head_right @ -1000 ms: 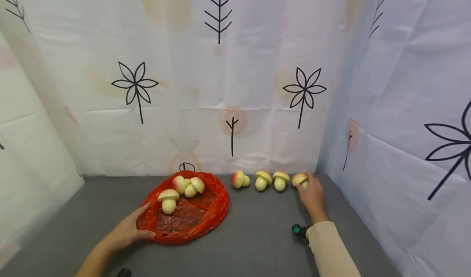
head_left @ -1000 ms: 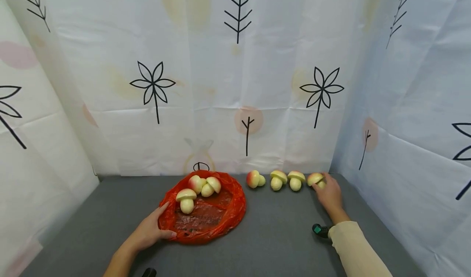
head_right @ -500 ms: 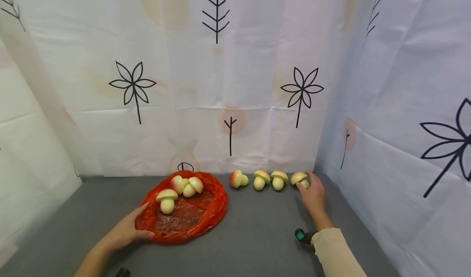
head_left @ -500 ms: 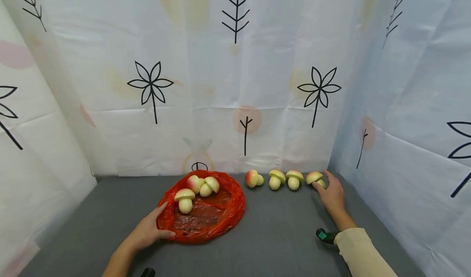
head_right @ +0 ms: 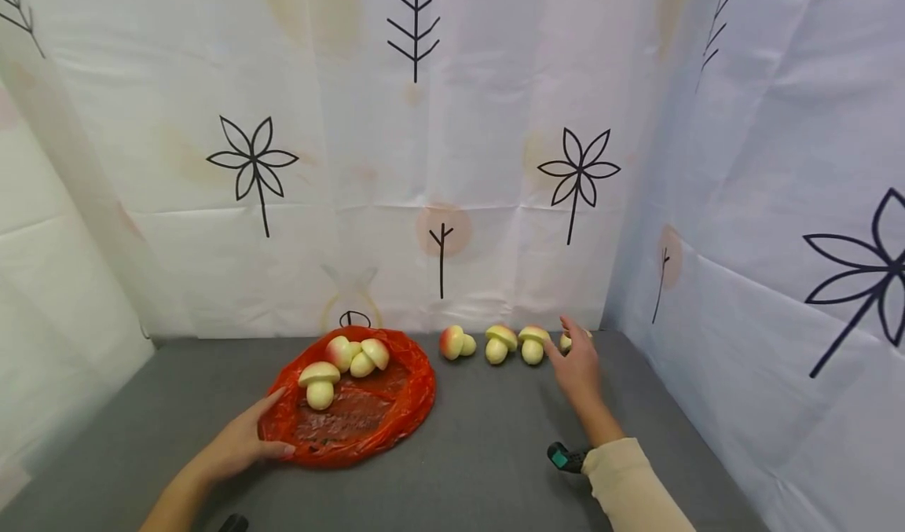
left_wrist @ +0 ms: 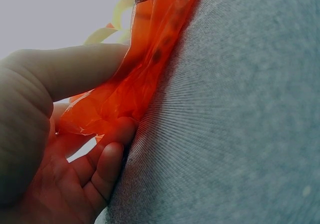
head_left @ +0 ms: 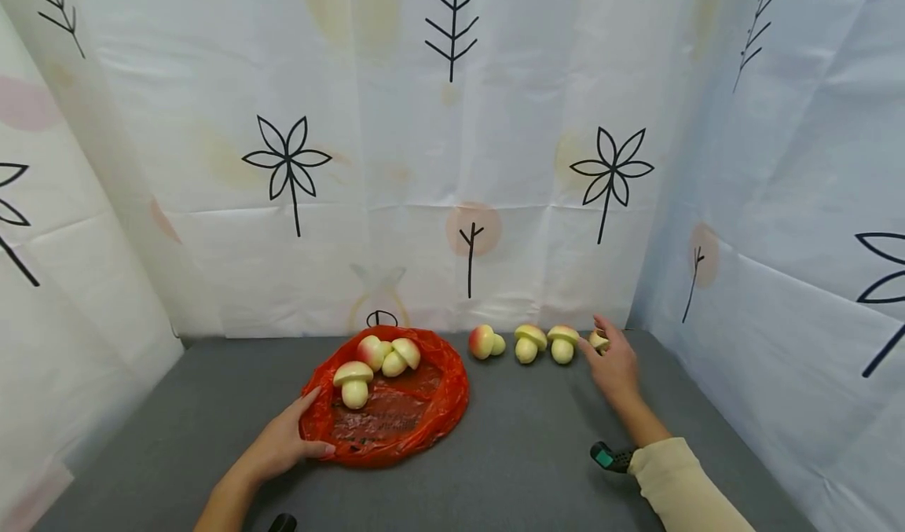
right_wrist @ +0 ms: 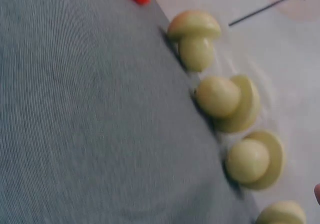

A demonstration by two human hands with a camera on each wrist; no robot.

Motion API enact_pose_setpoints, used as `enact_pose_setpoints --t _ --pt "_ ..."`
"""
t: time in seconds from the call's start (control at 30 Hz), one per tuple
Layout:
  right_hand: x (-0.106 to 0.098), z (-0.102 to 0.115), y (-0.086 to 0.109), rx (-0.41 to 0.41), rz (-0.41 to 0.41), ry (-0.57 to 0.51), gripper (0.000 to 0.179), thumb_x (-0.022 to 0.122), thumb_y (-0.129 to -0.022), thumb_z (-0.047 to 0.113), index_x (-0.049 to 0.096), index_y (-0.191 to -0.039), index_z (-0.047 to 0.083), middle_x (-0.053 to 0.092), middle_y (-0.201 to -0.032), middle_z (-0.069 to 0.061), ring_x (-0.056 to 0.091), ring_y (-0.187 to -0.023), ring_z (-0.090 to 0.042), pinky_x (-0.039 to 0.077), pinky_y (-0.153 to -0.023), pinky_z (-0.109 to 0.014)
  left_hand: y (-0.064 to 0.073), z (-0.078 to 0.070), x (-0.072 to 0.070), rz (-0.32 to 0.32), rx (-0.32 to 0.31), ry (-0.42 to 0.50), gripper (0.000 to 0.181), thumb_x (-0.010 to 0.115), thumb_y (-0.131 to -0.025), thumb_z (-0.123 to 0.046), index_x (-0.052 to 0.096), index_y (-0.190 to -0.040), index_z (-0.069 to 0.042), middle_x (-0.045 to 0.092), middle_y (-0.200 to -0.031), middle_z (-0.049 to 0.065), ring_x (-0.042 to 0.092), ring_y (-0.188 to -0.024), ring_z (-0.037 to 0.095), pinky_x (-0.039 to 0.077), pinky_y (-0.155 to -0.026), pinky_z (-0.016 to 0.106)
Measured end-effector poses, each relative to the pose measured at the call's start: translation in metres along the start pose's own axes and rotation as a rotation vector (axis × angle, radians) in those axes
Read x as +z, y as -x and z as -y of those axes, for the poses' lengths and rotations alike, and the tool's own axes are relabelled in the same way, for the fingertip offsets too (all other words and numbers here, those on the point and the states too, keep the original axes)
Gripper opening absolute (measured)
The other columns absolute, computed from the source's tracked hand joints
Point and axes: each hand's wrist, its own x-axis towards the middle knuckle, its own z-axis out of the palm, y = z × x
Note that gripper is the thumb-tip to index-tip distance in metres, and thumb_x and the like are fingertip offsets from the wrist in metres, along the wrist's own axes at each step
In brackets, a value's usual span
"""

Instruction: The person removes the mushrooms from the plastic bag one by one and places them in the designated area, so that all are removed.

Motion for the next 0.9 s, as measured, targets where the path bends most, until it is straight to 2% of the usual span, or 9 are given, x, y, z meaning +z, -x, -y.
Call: enact_pose_setpoints --t 0.23,0.57,0.77,0.9 --pt "0.016 0.029 0.0 -0.064 0.056 -0.085 0.055 0.069 -0.091 0.01 0.047 -0.141 -0.001 0.051 -0.133 -0.026 0.05 -0.118 -0.041 0.042 -0.092 -0.055 -0.001 0.001 0.0 0.003 0.001 0.0 0.109 0.085 -0.072 -0.036 0.023 -0.152 0.004 0.025 -0.149 0.037 0.025 -0.135 0.054 0.028 -0.102 0.066" --pt "0.044 0.079 0.006 -0.121 0.179 -0.179 0.054 0.069 -0.091 0.01 0.049 -0.14 0.003 0.052 -0.134 -0.022 0.052 -0.118 -0.04 0.044 -0.093 -0.054 0.0 0.001 0.0 -0.004 0.002 0.008 0.11 0.086 -0.07 -0.036 0.024 -0.151 0.005 0.026 -0.148 0.037 0.025 -0.134 0.054 0.026 -0.103 0.066" --pt "0.069 0.096 0.01 -0.215 0.231 -0.161 0.054 0.073 -0.088 0.01 0.052 -0.138 0.002 0.056 -0.132 -0.018 0.056 -0.112 -0.034 0.046 -0.09 -0.052 0.0 0.002 0.001 -0.006 0.008 0.025 0.111 0.086 -0.07 -0.037 0.024 -0.151 0.005 0.025 -0.148 0.037 0.024 -0.134 0.055 0.025 -0.103 0.067" --pt "0.082 0.108 0.014 -0.245 0.284 -0.16 0.053 0.073 -0.088 0.011 0.053 -0.136 0.002 0.056 -0.132 -0.017 0.057 -0.112 -0.035 0.048 -0.089 -0.051 0.001 0.001 0.001 -0.005 0.008 0.025 0.11 0.086 -0.07 -0.037 0.024 -0.151 0.005 0.025 -0.148 0.037 0.025 -0.135 0.054 0.025 -0.104 0.066"
